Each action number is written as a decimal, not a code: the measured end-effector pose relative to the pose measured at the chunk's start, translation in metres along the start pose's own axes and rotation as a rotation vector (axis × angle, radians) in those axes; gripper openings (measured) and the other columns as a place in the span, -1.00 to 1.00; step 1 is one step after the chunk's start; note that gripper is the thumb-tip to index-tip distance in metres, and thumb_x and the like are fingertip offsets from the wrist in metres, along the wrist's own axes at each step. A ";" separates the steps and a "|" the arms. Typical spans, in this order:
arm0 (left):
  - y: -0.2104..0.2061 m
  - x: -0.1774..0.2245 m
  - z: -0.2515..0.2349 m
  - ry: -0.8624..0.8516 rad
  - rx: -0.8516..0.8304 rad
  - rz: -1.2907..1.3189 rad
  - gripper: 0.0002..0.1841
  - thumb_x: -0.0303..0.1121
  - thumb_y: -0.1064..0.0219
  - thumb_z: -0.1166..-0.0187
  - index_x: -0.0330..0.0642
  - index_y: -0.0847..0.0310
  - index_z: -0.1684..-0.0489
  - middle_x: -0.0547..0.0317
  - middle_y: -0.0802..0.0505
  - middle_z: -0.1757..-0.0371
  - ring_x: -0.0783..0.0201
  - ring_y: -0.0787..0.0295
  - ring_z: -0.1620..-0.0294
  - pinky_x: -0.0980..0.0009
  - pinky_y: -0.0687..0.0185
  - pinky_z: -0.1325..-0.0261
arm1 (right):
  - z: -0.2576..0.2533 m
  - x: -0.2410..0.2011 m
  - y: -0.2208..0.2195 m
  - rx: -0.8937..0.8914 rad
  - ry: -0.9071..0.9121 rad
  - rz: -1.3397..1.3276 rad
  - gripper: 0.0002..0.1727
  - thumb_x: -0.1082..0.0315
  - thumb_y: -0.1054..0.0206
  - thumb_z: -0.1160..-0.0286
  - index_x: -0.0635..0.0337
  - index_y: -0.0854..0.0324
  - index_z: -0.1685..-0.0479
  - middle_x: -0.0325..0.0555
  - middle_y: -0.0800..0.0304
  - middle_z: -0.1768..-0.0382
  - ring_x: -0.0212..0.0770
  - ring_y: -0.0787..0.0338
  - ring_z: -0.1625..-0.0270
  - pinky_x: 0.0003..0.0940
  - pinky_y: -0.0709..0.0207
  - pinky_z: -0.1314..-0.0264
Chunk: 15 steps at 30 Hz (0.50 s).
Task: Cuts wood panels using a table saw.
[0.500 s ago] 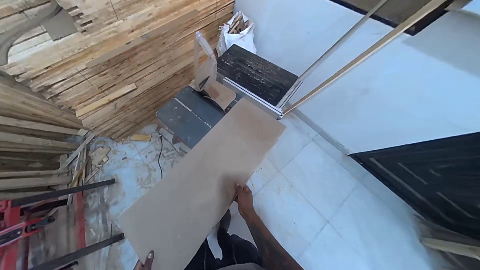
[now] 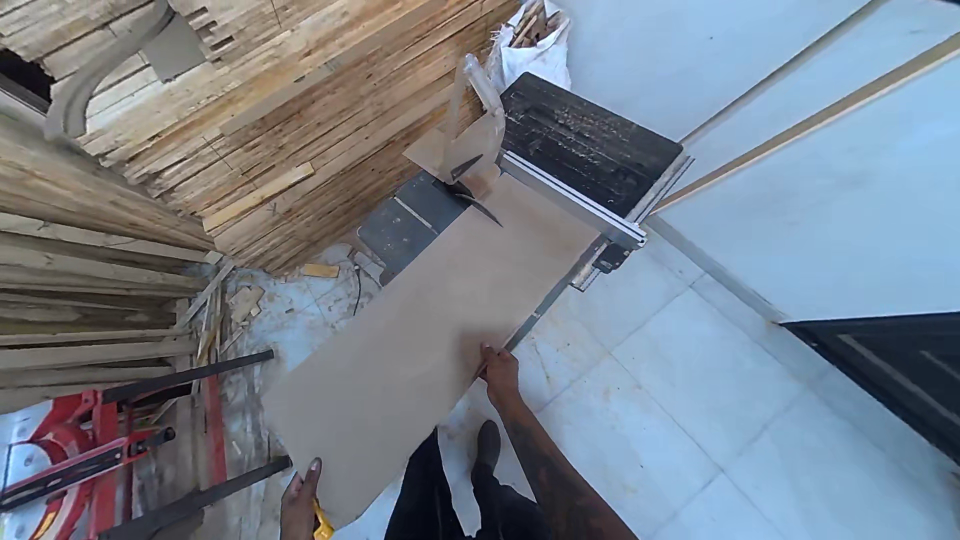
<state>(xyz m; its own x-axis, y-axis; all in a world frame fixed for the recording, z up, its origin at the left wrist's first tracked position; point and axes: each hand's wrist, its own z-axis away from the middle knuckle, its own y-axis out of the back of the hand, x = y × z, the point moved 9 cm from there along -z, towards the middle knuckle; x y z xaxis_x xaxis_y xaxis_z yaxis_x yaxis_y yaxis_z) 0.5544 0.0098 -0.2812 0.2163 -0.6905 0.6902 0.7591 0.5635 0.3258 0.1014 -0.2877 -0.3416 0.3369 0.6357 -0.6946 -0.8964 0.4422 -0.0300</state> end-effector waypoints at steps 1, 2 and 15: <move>0.006 0.010 -0.015 0.008 0.016 -0.024 -0.48 0.06 -0.37 -0.64 -0.25 -0.67 -0.24 -0.10 -0.89 0.05 0.10 -0.86 0.07 0.03 -0.81 -0.02 | -0.003 -0.004 -0.019 0.000 -0.004 0.000 -0.69 0.24 -0.34 -0.70 0.40 -0.66 -0.01 0.24 -0.86 0.22 0.10 -0.90 0.25 0.05 -0.84 0.22; 0.011 0.020 -0.031 0.015 0.032 -0.045 -0.46 0.10 -0.38 -0.62 -0.24 -0.67 -0.22 -0.10 -0.88 0.06 0.09 -0.84 0.09 0.03 -0.79 0.02 | -0.007 -0.008 -0.038 0.000 -0.007 0.006 -0.69 0.24 -0.34 -0.70 0.40 -0.66 0.00 0.23 -0.85 0.23 0.09 -0.90 0.25 0.05 -0.83 0.21; 0.072 0.129 -0.121 -0.106 0.131 0.008 -0.36 0.18 -0.34 -0.61 -0.12 -0.57 -0.49 -0.07 -0.85 -0.23 0.05 -0.84 -0.20 -0.08 -0.79 -0.22 | -0.025 -0.055 -0.266 -0.249 0.093 0.198 -0.54 -0.03 -0.38 -0.60 0.24 -0.70 -0.08 0.16 -0.84 0.14 0.06 -0.86 0.18 0.10 -0.77 0.14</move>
<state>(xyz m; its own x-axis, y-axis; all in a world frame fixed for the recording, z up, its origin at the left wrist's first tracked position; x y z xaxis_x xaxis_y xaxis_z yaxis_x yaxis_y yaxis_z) 0.7114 -0.0935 -0.2462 0.1508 -0.6380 0.7551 0.6698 0.6277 0.3966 0.3139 -0.4559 -0.3135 0.1312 0.6280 -0.7671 -0.9887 0.1399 -0.0546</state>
